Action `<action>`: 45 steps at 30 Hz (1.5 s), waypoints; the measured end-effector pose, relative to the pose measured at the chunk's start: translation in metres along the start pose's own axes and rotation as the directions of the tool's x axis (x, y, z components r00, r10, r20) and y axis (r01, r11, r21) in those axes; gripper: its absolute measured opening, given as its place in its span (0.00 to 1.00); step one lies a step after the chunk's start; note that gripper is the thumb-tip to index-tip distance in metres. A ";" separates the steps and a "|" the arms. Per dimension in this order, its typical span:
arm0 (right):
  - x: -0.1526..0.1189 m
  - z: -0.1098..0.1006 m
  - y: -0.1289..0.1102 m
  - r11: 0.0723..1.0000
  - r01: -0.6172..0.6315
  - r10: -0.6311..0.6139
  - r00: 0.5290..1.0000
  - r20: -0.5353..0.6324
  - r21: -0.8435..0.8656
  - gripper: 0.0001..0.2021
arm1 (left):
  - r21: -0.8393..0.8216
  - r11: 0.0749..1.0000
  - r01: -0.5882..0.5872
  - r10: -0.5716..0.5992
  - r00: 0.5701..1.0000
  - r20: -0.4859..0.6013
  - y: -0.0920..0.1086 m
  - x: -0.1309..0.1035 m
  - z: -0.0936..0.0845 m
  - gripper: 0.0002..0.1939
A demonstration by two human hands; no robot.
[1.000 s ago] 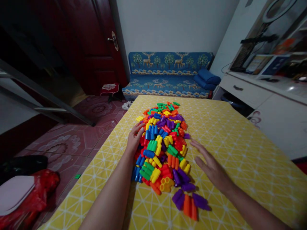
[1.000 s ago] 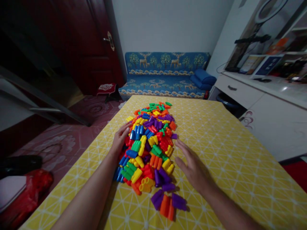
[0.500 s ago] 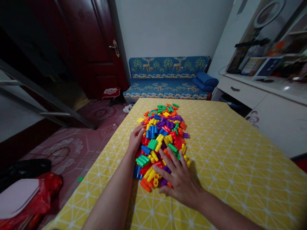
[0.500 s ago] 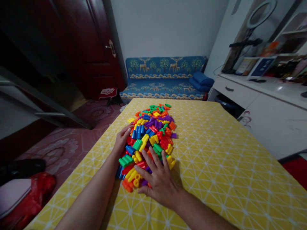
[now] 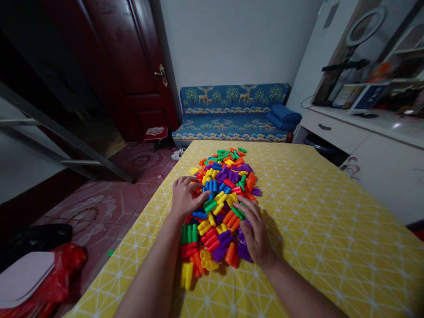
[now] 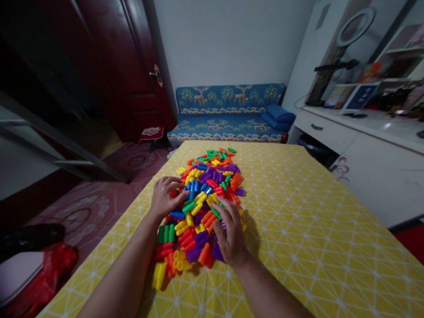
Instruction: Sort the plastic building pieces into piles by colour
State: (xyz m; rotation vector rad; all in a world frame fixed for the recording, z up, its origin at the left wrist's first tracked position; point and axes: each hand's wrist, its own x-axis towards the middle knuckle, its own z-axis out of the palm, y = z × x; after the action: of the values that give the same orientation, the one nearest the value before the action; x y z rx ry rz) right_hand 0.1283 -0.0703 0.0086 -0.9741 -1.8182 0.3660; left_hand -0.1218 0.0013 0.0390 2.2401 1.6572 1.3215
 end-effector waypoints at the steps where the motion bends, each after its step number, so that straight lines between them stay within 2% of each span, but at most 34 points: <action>1: 0.000 0.001 0.000 1.000 0.005 -0.005 1.000 0.001 -0.003 0.21 | 0.019 1.000 -0.002 0.001 0.999 0.035 0.001 0.001 -0.002 0.15; 5: 0.001 0.002 -0.002 1.000 -0.005 0.005 1.000 0.001 -0.013 0.19 | 0.075 0.997 -0.014 0.004 0.991 0.132 0.006 0.003 -0.005 0.16; 8: 0.001 0.003 -0.003 1.000 -0.020 0.020 0.999 -0.037 -0.002 0.18 | 0.026 0.998 -0.053 0.048 0.986 0.162 0.018 0.005 -0.008 0.10; 11: 0.000 0.004 -0.002 0.997 -0.035 0.042 0.992 -0.119 0.062 0.24 | -0.093 0.986 -0.135 0.151 0.972 0.182 0.040 0.003 -0.010 0.12; 15: -0.005 0.005 0.001 0.995 -0.036 0.050 0.985 -0.164 0.089 0.33 | -0.167 0.964 -0.208 0.250 0.923 0.291 0.073 -0.006 -0.009 0.14; 17: -0.006 0.005 0.001 0.999 -0.018 0.026 0.982 -0.190 0.044 0.30 | -0.198 0.953 -0.229 0.285 0.898 0.336 0.085 -0.010 -0.005 0.14; 20: -0.004 0.005 0.002 0.999 -0.026 0.032 0.975 -0.220 0.030 0.18 | -0.270 0.929 -0.251 0.338 0.875 0.347 0.090 -0.014 0.004 0.15; 21: -0.003 0.004 0.003 0.997 -0.047 0.060 0.971 -0.232 0.058 0.15 | -0.282 0.926 -0.250 0.339 0.880 0.333 0.089 -0.014 0.007 0.15; 23: 0.000 0.002 0.006 0.983 -0.109 0.146 0.951 -0.274 0.147 0.12 | -0.272 0.935 -0.229 0.301 0.917 0.262 0.083 -0.014 0.012 0.14; 26: 0.004 -0.003 0.016 0.952 -0.186 0.268 0.891 -0.366 0.242 0.11 | -0.253 0.958 -0.132 0.158 0.984 0.085 0.072 -0.012 0.017 0.11; 28: 0.006 -0.005 0.024 0.946 -0.224 0.306 0.856 -0.417 0.234 0.12 | -0.272 0.961 -0.048 0.057 0.998 0.024 0.068 -0.011 0.019 0.13; 30: 0.008 -0.006 0.031 0.938 -0.261 0.335 0.848 -0.411 0.226 0.14 | -0.279 0.960 -0.012 0.021 0.999 0.029 0.066 -0.012 0.021 0.14; 33: 0.009 -0.005 0.041 0.918 -0.286 0.367 0.876 -0.313 0.275 0.19 | -0.237 0.968 -0.077 0.085 0.996 0.024 0.067 -0.012 0.023 0.18; 36: 0.009 -0.004 0.047 0.917 -0.308 0.373 0.887 -0.272 0.253 0.23 | -0.154 0.981 -0.122 0.113 0.991 -0.067 0.065 -0.011 0.021 0.23; 38: 0.009 -0.004 0.049 0.917 -0.335 0.389 0.874 -0.292 0.219 0.23 | -0.099 0.990 -0.100 0.087 0.988 -0.130 0.060 -0.008 0.017 0.22; 40: 0.009 -0.006 0.051 0.912 -0.358 0.405 0.862 -0.305 0.200 0.23 | -0.036 0.999 -0.034 0.026 0.981 -0.190 0.049 -0.005 0.011 0.17; 42: 0.010 -0.007 0.051 0.912 -0.371 0.408 0.857 -0.313 0.174 0.22 | 0.048 0.995 0.083 -0.069 0.969 -0.238 0.034 -0.003 0.004 0.16; 45: 0.010 -0.007 0.055 0.926 -0.361 0.377 0.863 -0.336 0.111 0.22 | 0.171 0.927 0.333 -0.287 0.926 -0.246 0.005 -0.003 -0.001 0.21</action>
State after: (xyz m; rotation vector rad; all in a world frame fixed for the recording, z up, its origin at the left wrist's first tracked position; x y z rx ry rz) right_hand 0.1576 -0.0291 -0.0160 -1.2727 -1.2910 0.4327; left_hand -0.1187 -0.0039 0.0403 1.8667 2.2162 1.4040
